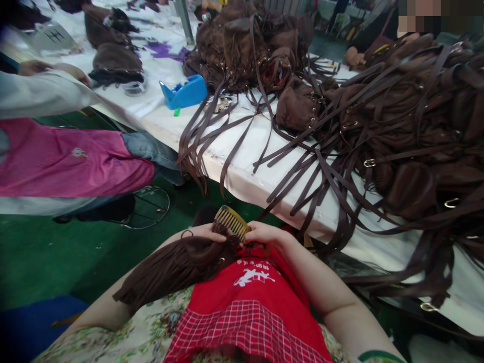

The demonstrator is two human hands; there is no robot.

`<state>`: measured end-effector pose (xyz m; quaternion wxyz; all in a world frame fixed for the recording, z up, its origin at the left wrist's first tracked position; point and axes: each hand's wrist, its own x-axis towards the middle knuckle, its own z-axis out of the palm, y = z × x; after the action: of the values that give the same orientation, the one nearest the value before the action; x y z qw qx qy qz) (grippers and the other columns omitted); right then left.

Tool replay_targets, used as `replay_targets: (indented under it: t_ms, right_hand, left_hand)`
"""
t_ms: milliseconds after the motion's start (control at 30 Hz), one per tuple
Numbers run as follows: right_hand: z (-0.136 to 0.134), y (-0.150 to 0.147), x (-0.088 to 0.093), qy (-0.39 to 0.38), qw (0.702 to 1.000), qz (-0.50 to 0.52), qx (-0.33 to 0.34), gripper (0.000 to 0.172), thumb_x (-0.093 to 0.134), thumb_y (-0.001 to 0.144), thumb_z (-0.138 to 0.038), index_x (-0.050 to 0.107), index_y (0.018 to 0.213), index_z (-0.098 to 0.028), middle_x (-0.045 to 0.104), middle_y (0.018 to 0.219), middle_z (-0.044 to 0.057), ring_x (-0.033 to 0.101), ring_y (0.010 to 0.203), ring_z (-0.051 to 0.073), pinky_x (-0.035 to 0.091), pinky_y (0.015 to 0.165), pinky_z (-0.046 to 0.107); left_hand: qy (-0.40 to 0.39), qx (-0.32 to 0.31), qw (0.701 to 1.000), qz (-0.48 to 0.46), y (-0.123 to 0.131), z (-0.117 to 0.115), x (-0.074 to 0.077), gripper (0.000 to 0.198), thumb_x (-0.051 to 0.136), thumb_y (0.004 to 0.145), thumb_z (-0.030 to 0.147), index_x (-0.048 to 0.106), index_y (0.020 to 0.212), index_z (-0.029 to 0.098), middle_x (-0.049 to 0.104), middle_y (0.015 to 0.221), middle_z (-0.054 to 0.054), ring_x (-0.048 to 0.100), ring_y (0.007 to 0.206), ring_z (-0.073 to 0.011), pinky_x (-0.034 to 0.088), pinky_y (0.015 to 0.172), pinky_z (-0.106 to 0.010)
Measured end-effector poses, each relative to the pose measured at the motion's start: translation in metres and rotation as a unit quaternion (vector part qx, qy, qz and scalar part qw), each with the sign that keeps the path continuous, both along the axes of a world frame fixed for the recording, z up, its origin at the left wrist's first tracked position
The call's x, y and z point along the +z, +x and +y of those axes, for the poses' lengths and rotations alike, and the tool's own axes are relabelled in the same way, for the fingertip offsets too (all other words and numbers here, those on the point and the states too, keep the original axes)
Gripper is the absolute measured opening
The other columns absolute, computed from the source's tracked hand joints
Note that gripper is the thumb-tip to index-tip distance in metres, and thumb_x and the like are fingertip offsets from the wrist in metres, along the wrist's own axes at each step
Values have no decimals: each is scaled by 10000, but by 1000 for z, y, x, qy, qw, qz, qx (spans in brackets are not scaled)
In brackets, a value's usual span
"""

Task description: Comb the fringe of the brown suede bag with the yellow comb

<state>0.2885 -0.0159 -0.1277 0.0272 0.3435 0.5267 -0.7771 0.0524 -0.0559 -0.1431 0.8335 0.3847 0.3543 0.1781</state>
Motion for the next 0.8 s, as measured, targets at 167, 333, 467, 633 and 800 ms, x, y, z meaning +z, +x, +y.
replay_targets:
  t_ms: [167,333,467,633,800]
  right_hand:
    - [26,-21,25,227,967,-93,67,63,541,600,-137,602,612,-136,513,483,-62,424,428,59,299,391,160]
    - [26,-30,10,252,961,-110,2,140,563,665,-132,635,786,-133,618,641,-23,516,526,90,409,499,190]
    - [15,-19,10,377,911,-134,-106,269,519,852,-362,585,1003,-148,657,826,27,565,635,125,443,600,236]
    - [-21,-29,14,474,870,-137,-21,384,251,982,-398,569,931,-190,651,810,25,601,736,149,414,676,252]
    - [-40,-54,-10,538,797,-234,142,320,282,980,-355,564,980,-203,688,886,68,652,780,189,412,652,264]
  left_hand:
    - [16,-246,969,9,22,11,4,321,762,676,343,727,932,153,720,921,-48,635,881,-224,487,835,-327]
    - [15,-177,983,-49,20,4,-11,297,670,770,375,734,914,124,716,935,-88,631,922,-230,456,904,-334]
    - [-20,-42,995,-90,-4,-6,-29,249,678,762,332,720,846,101,705,929,-97,618,933,-216,418,940,-333]
    - [-67,86,988,-111,-16,-19,-45,227,730,692,317,693,743,100,693,789,-65,618,813,-185,411,910,-323]
    - [-63,42,988,-135,-7,-27,-38,267,687,734,370,677,791,109,688,861,-77,613,889,-202,404,939,-347]
